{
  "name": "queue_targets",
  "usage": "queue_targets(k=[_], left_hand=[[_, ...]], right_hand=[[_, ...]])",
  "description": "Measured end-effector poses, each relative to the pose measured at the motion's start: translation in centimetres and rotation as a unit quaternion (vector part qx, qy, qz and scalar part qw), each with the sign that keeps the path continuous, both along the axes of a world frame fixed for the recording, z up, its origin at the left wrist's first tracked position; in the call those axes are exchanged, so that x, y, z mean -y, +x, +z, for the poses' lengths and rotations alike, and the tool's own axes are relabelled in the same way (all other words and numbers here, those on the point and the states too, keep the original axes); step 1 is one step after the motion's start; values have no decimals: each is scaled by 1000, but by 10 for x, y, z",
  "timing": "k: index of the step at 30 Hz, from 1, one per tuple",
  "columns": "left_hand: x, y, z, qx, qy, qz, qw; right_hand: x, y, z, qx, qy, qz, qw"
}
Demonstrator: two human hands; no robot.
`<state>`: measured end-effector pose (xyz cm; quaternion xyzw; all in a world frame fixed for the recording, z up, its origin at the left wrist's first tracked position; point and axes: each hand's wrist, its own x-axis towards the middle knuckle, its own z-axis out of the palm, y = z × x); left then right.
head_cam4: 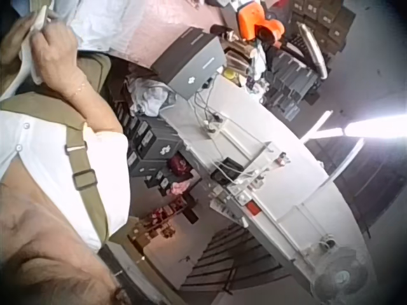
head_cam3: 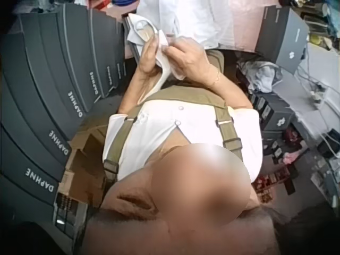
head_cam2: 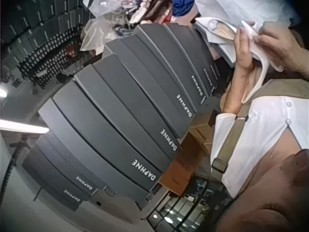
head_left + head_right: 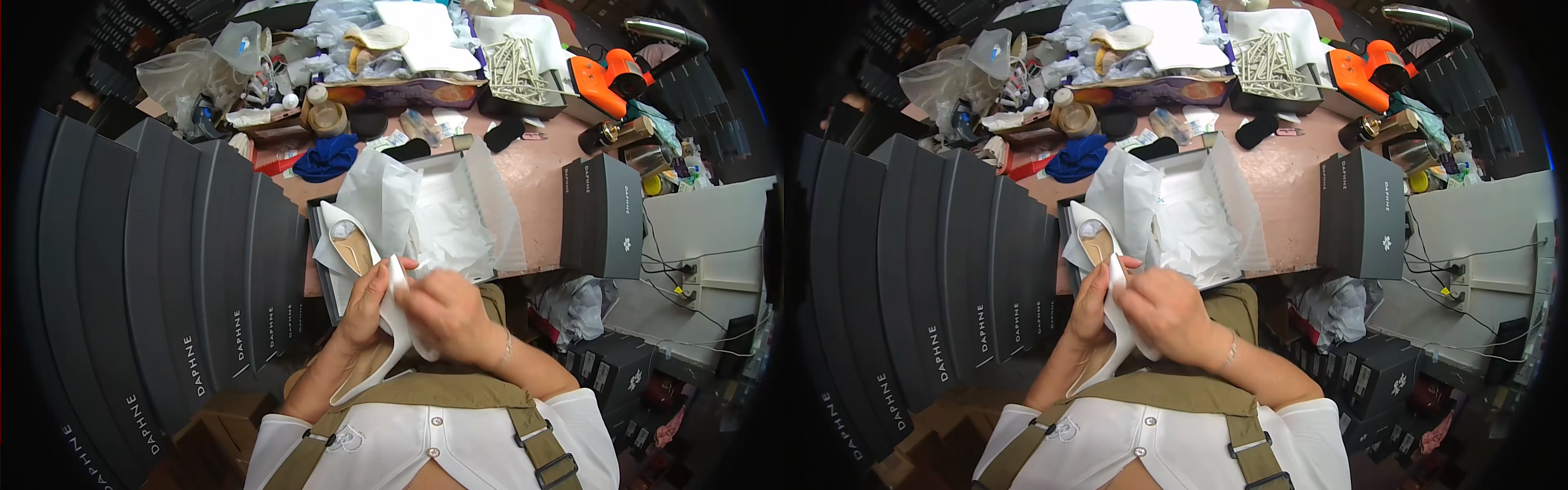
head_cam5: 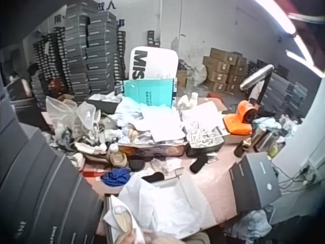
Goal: Packing white high-heeled shoes into boxes with tissue paper and protective foam.
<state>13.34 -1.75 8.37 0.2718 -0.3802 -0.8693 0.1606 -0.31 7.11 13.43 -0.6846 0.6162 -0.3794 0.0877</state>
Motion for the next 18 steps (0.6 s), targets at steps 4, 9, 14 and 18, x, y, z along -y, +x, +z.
queue_targets(k=[4, 9, 14, 18], left_hand=[[14, 3, -8, -30, 10, 28, 999], [17, 7, -17, -95, 9, -26, 995], [9, 44, -56, -139, 94, -66, 984], [-18, 78, -68, -112, 236, -35, 965]], right_hand=[[-39, -2, 5, 172, 118, 130, 969], [-42, -26, 14, 389, 172, 48, 904], [-57, -21, -14, 561, 192, -12, 805], [-61, -22, -33, 598, 192, -74, 774]])
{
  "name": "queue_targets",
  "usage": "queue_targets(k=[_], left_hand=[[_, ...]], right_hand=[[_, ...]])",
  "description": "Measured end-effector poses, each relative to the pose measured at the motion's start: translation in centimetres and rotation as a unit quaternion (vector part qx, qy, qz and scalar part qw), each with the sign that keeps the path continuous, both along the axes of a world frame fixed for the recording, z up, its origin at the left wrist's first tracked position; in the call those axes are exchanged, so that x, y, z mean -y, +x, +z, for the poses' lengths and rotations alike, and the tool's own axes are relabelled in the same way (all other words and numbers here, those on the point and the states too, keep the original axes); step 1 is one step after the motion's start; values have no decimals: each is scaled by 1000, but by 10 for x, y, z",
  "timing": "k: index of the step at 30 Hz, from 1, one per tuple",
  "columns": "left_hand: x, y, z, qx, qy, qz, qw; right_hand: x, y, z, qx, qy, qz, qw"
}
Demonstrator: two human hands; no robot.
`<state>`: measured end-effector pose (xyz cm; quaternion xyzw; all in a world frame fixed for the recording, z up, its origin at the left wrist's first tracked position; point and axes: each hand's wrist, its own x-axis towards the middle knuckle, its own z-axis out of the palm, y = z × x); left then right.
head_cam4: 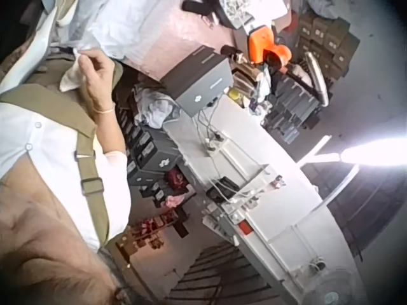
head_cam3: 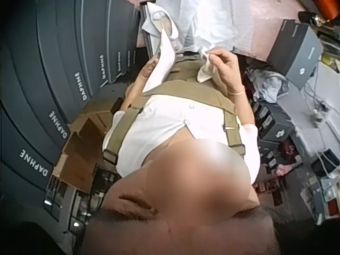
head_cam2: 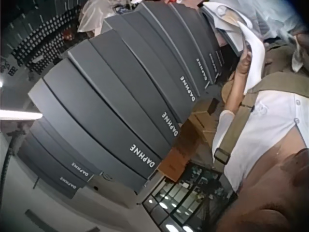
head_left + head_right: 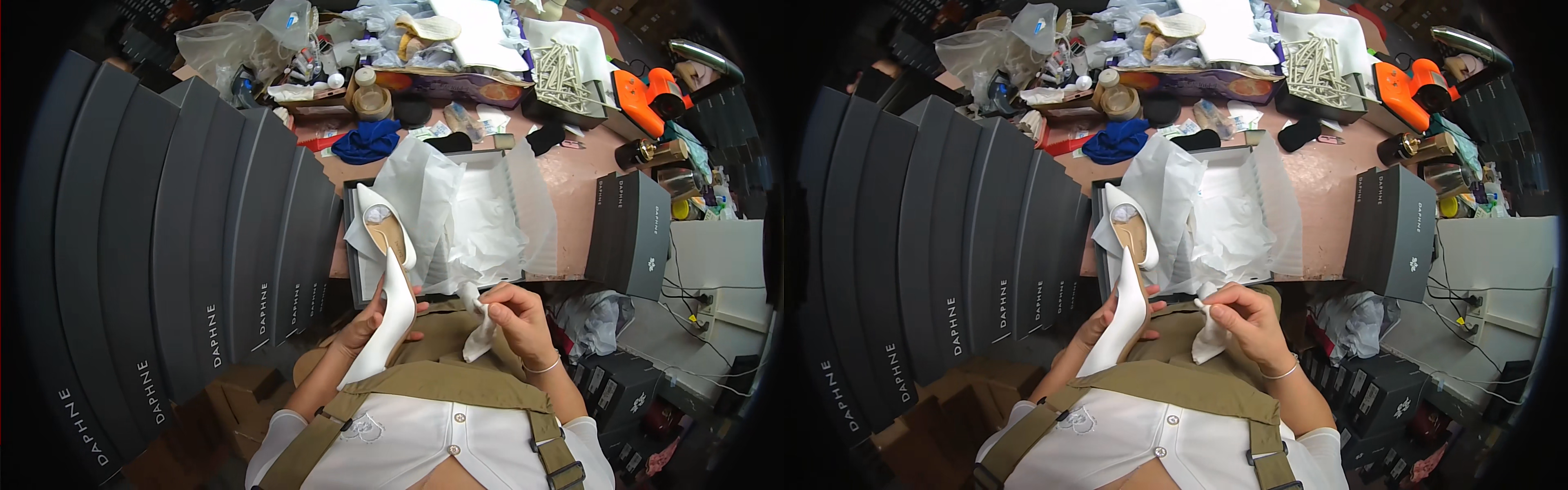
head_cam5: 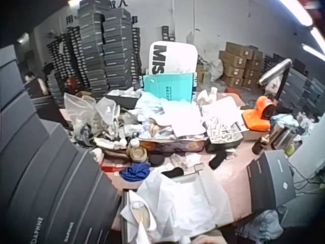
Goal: Packing white high-heeled shoes into boxes with tissue paper and protective foam.
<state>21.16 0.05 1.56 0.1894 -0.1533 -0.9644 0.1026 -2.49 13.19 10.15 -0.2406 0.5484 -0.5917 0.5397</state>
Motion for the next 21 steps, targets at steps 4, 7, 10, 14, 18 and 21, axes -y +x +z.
queue_targets(k=[4, 7, 10, 14, 18, 21], left_hand=[[15, -5, 5, 24, -92, -5, 995], [27, -25, 17, -17, -190, 20, 981], [28, -28, 18, -16, -284, -2, 959], [25, -30, 22, 18, -293, -31, 956], [28, -30, 22, 37, -334, -49, 940], [29, -35, 28, 25, -316, -40, 948]], right_hand=[[1, 5, -8, -68, 8, 43, 997], [4, 13, -4, -138, -9, 73, 988], [7, 14, 8, -206, -47, 83, 974], [2, 13, 10, -262, -77, 68, 959], [0, 14, 12, -285, -94, 47, 953], [0, 14, 6, -166, -66, 18, 984]])
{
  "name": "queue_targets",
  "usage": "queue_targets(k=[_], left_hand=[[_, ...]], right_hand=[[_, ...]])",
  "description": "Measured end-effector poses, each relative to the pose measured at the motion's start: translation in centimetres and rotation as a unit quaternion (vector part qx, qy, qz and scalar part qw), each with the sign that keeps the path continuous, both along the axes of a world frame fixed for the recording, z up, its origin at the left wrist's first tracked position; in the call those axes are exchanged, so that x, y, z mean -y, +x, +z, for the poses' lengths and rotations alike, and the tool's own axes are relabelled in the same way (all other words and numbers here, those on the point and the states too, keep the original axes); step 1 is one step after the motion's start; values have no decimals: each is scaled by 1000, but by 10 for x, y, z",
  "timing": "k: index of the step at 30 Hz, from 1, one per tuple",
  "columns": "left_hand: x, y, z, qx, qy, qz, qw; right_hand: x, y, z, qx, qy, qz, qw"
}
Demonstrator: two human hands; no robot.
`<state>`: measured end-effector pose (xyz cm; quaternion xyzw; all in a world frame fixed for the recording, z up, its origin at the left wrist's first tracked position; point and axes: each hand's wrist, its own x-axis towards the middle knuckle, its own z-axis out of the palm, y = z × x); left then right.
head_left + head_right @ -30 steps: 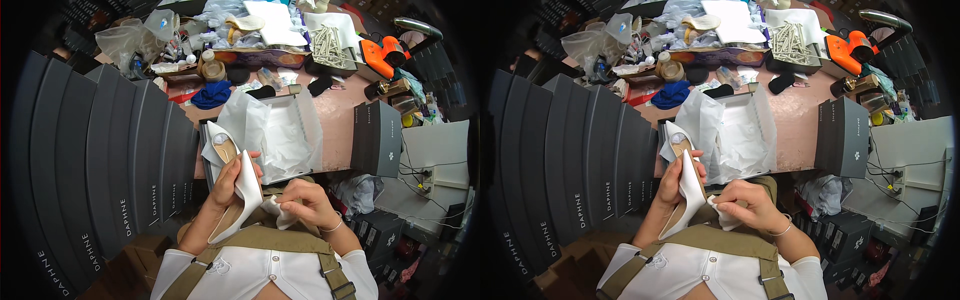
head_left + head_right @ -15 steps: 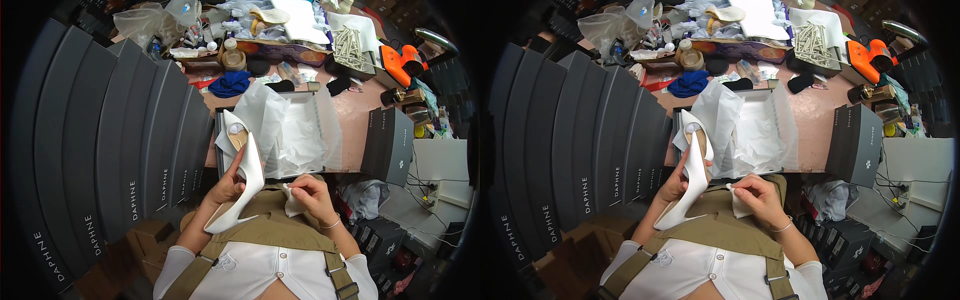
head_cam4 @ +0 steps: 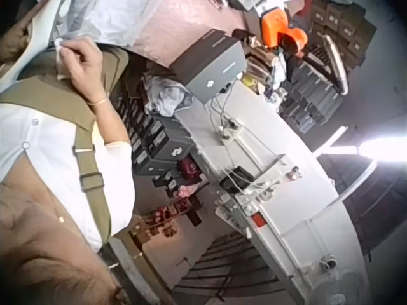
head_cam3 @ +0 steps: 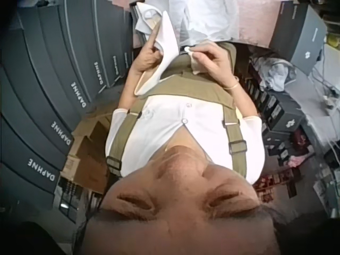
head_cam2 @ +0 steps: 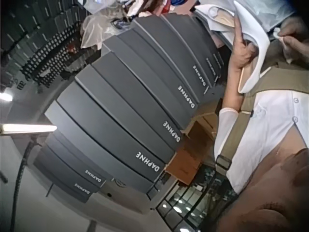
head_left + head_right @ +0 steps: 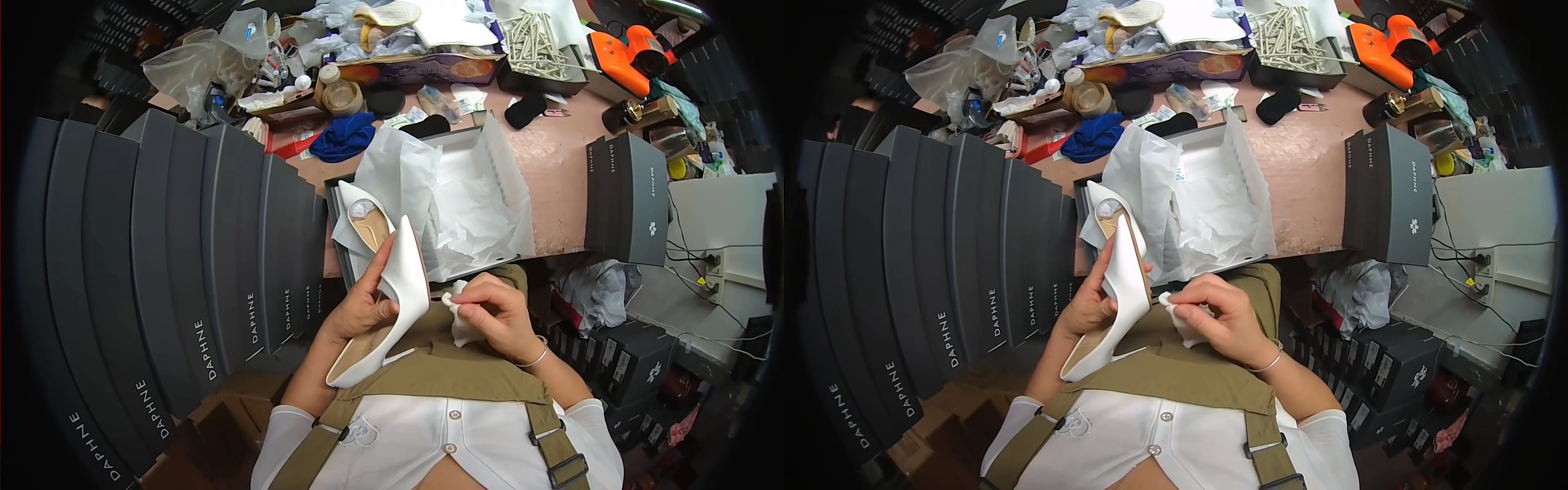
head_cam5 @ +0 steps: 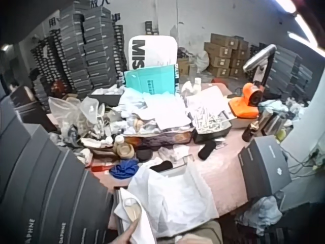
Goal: Packing white high-heeled shoes into boxes with tissue paper and protective foam.
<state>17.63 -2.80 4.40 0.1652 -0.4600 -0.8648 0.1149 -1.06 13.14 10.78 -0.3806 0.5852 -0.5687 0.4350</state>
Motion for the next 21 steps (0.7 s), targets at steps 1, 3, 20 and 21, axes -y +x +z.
queue_targets(k=[1, 3, 20, 21], left_hand=[[0, -2, 4, -8, 16, 7, 1000], [12, -7, 13, 3, 102, 33, 994], [11, -31, 40, 17, -94, 8, 995], [6, -31, 39, 28, -96, -16, 995]], right_hand=[[0, 1, -4, 60, 14, -10, 998], [1, 1, -12, 225, 33, -45, 973], [51, -12, 17, -503, -228, 36, 833], [58, -20, 14, -535, -225, 9, 815]])
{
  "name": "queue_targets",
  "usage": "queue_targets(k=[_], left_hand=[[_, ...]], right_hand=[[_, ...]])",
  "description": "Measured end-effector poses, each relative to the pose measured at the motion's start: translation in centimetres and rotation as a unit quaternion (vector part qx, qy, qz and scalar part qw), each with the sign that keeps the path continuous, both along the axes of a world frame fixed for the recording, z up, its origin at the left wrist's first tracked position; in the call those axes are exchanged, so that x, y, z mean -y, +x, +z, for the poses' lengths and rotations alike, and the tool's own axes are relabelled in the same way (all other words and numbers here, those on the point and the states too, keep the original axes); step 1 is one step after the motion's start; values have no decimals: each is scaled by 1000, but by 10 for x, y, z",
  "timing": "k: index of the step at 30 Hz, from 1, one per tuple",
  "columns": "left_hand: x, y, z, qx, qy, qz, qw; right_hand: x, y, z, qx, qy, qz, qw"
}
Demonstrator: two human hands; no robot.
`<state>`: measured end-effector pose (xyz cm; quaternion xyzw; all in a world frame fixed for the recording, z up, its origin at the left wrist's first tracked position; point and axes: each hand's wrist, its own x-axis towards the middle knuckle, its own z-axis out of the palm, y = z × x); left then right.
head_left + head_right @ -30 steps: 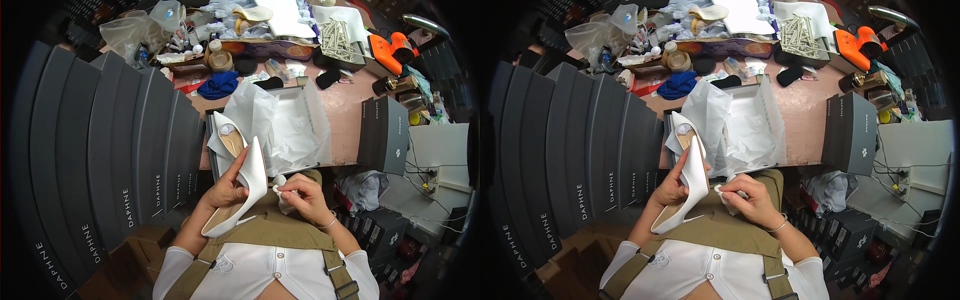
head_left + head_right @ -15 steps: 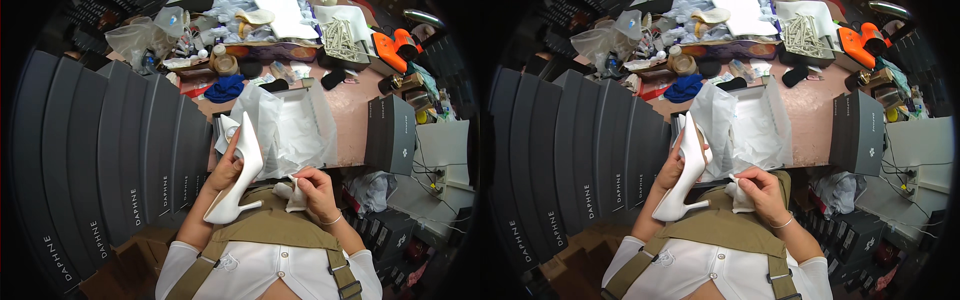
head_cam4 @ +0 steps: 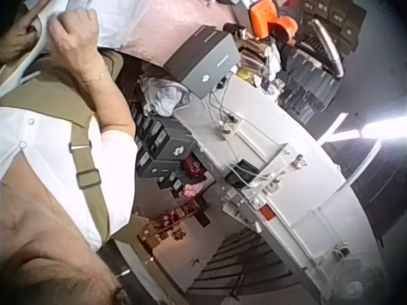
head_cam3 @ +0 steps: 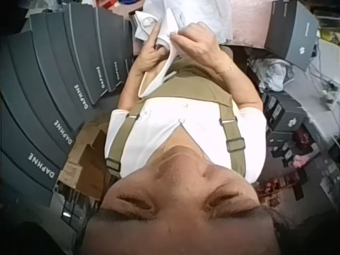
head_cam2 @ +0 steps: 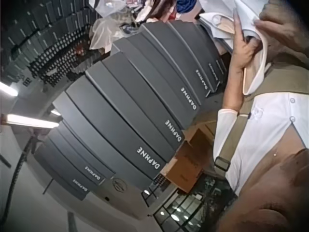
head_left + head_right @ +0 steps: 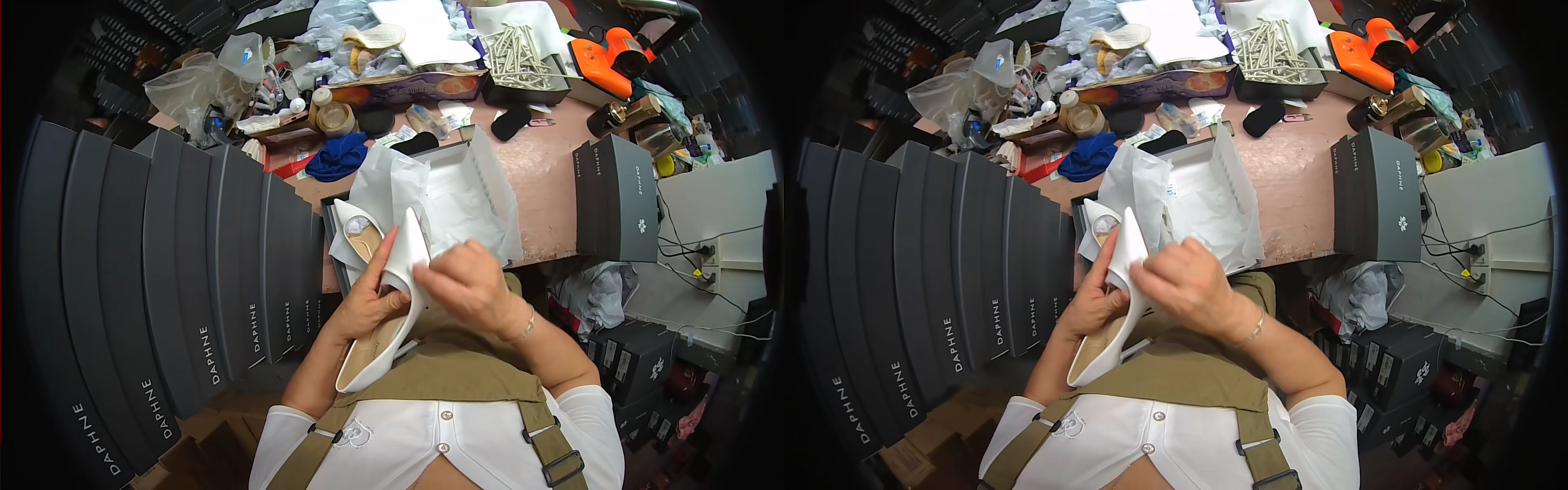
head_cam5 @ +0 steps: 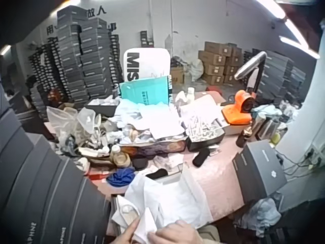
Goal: Packing white high-heeled shoes into boxes with tissue paper and protective foam.
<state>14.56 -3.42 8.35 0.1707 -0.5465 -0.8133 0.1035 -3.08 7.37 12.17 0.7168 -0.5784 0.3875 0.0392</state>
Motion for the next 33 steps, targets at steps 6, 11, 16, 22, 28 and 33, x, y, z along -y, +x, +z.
queue_targets(k=[6, 11, 16, 22, 28, 33], left_hand=[[-3, 6, -8, -13, -5, 7, 1000], [4, 17, -36, -35, 101, 40, 993], [11, 0, -36, -93, 314, 94, 940], [28, -12, -35, -152, 495, 70, 853], [32, -22, -49, -243, 664, 59, 704], [37, -15, -79, -233, 681, 7, 694]], right_hand=[[48, -70, -9, 66, -2, -212, 975], [9, -65, -34, 205, 109, -204, 951], [-17, -40, -55, 368, 184, -184, 893], [-29, -19, -68, 392, 215, -171, 878], [-33, -4, -52, 385, 226, -125, 886], [-24, 12, 3, 206, 144, -38, 967]])
